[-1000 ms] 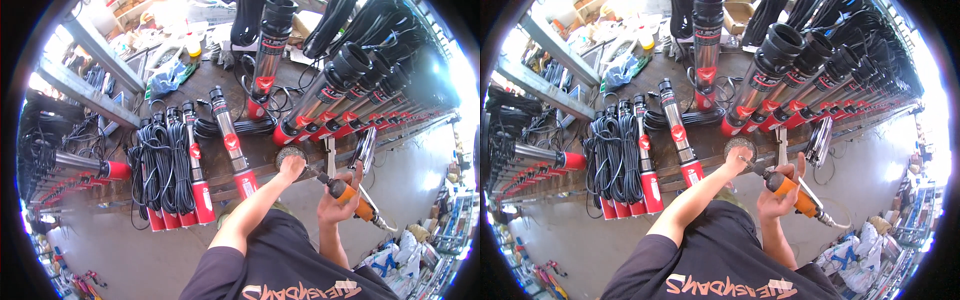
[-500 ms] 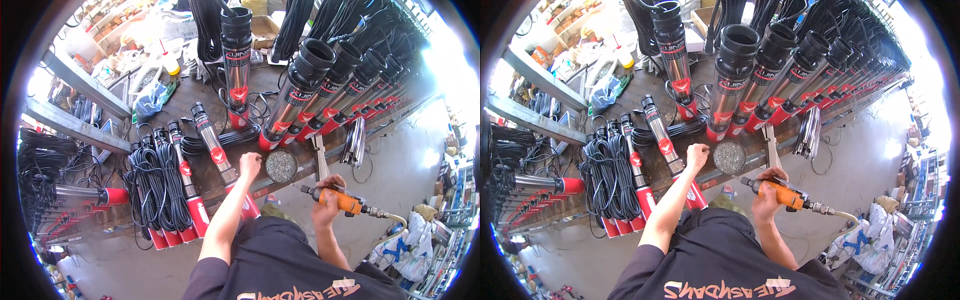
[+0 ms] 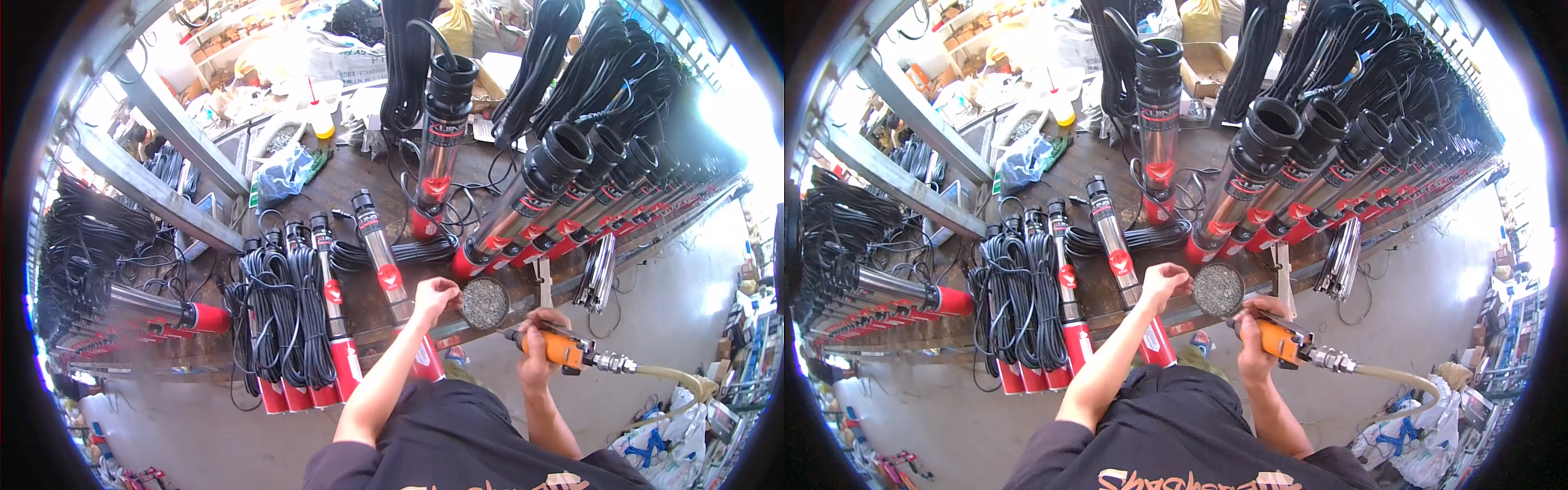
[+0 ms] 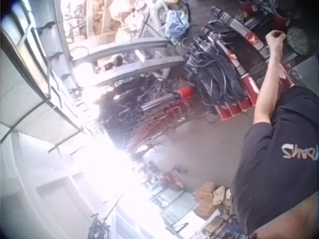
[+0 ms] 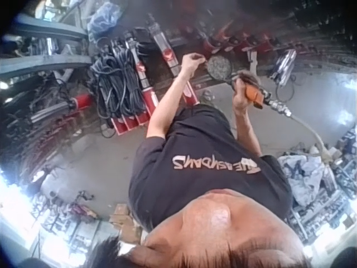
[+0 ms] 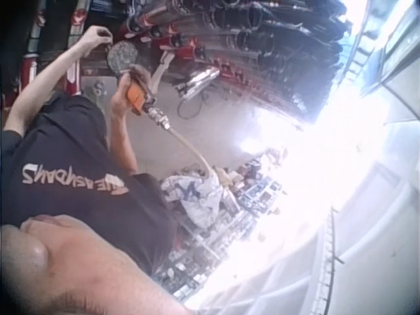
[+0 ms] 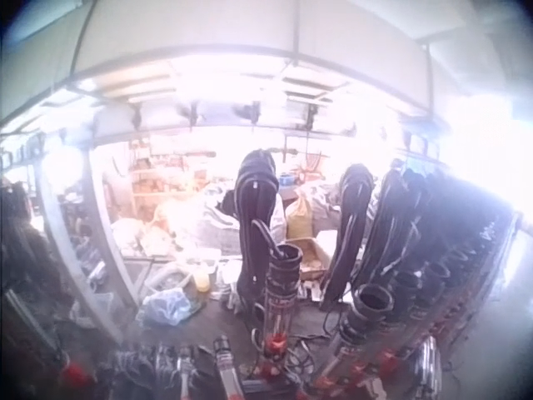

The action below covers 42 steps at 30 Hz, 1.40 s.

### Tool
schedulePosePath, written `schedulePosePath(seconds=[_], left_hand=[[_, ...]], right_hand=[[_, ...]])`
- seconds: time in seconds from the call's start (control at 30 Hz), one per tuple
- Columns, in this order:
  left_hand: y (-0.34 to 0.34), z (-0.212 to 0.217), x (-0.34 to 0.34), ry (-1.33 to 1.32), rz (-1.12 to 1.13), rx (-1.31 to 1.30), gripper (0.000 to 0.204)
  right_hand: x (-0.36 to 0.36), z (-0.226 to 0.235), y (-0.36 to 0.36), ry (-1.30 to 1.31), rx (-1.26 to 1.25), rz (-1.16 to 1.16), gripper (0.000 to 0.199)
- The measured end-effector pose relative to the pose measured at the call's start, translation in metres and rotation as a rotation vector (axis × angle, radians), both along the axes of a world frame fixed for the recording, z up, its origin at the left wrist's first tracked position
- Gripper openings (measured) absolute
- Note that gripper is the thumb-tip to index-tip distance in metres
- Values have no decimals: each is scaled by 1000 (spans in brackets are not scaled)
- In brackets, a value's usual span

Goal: The person assembles submersible water pumps by inserting electrical cables into the pump housings, securing them with fasteners using a pneumatic tool, and organizing the completed pumps on a workbench.

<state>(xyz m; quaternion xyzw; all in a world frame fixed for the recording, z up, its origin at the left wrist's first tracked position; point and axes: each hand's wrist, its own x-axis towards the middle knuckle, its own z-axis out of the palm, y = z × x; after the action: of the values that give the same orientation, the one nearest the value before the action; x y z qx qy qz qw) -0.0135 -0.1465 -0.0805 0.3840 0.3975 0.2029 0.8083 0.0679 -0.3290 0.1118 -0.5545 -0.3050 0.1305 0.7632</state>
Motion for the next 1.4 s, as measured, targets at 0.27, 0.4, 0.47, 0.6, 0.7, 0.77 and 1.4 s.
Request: schedulePosePath(seconds=[0.27, 0.4, 0.47, 0.6, 0.7, 0.77, 1.4], left_hand=[[-13, 89, -86, -587, 267, -476, 17], [2, 108, -103, -835, 265, -541, 22], [10, 109, -108, -831, 325, -551, 20], [28, 110, -116, -850, 401, -582, 16], [45, 107, -121, -869, 409, -617, 16], [57, 97, -120, -865, 463, -655, 15], [207, 12, -59, -885, 820, -1015, 23]], right_hand=[[-51, 20, 105, 10, 226, 327, 22], [-68, 22, 144, 15, 316, 393, 18], [-74, 23, 160, 32, 360, 434, 18], [-86, 15, 188, -29, 287, 487, 26], [-95, 14, 208, 2, 262, 467, 25], [-99, 10, 222, 8, 215, 450, 25], [-56, -115, 385, -60, -18, 578, 23]])
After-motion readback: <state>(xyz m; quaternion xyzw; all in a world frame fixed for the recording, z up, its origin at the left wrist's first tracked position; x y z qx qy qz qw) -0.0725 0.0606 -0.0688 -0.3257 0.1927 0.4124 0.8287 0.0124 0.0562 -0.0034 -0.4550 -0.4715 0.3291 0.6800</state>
